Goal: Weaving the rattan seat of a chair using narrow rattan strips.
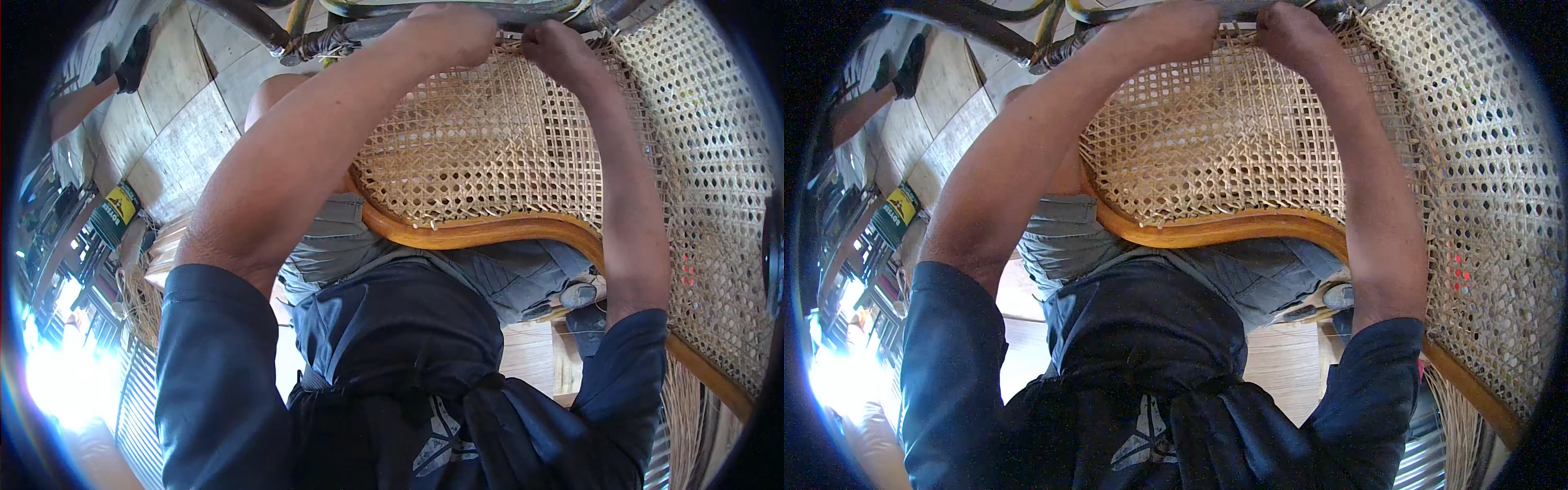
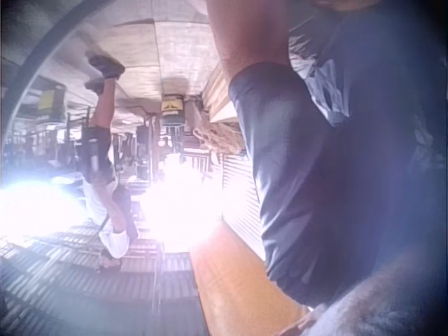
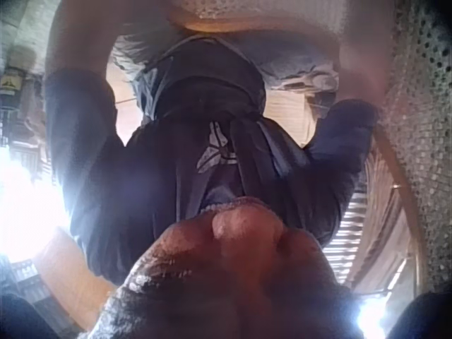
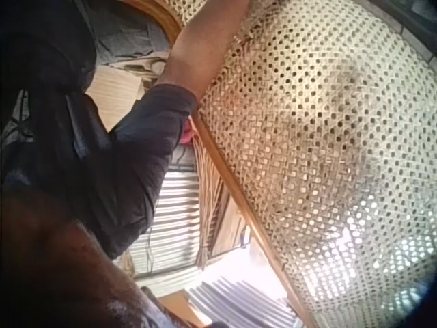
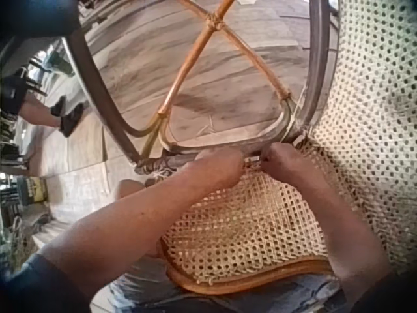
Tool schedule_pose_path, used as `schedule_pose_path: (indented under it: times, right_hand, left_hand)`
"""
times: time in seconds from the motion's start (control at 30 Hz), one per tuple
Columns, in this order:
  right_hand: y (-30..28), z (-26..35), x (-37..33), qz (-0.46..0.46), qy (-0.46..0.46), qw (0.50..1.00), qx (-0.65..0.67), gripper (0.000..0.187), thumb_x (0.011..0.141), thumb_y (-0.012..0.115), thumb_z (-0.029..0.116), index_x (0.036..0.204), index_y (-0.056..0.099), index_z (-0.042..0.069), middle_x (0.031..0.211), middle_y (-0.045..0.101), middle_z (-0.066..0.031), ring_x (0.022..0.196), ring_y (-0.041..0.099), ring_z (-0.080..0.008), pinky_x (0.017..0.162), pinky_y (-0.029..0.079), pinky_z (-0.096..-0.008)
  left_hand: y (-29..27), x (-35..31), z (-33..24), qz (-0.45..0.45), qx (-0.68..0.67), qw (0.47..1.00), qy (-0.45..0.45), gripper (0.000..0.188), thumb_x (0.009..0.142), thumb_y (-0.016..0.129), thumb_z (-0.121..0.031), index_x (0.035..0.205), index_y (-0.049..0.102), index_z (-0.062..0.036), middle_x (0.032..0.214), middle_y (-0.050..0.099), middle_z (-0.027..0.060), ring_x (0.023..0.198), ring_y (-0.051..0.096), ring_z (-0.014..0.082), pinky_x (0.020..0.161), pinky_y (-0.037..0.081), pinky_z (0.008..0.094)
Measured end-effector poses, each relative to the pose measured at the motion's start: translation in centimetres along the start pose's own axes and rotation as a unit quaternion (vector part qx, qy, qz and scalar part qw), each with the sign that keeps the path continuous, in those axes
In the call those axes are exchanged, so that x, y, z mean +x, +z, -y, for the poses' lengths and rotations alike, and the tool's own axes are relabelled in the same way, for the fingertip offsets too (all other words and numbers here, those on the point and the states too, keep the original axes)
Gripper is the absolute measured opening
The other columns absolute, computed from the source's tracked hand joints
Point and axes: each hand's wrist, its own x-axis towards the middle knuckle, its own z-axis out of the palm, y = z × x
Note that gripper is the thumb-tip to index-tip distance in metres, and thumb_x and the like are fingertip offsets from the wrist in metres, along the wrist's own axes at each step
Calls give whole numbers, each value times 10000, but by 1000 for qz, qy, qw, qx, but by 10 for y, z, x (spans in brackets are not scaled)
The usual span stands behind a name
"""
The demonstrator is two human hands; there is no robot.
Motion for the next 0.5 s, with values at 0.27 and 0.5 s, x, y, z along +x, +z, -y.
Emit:
schedule_pose_path:
  times: [0.27,0.5]
  right_hand:
    - [8,-11,6,-19,-70,997,-38,185,793,577,184,838,618,10,656,567,-146,595,558,-197,570,443,-352]
    - [3,-15,10,17,-100,995,-22,190,801,582,195,815,611,8,617,553,-141,575,543,-219,556,426,-365]
  left_hand:
    - [10,-7,0,11,-6,999,-46,270,798,482,-105,1009,645,-61,1016,638,137,946,621,269,784,495,384]
    - [12,6,-1,3,11,1000,4,266,821,466,-173,941,648,-19,979,633,189,941,615,311,767,492,422]
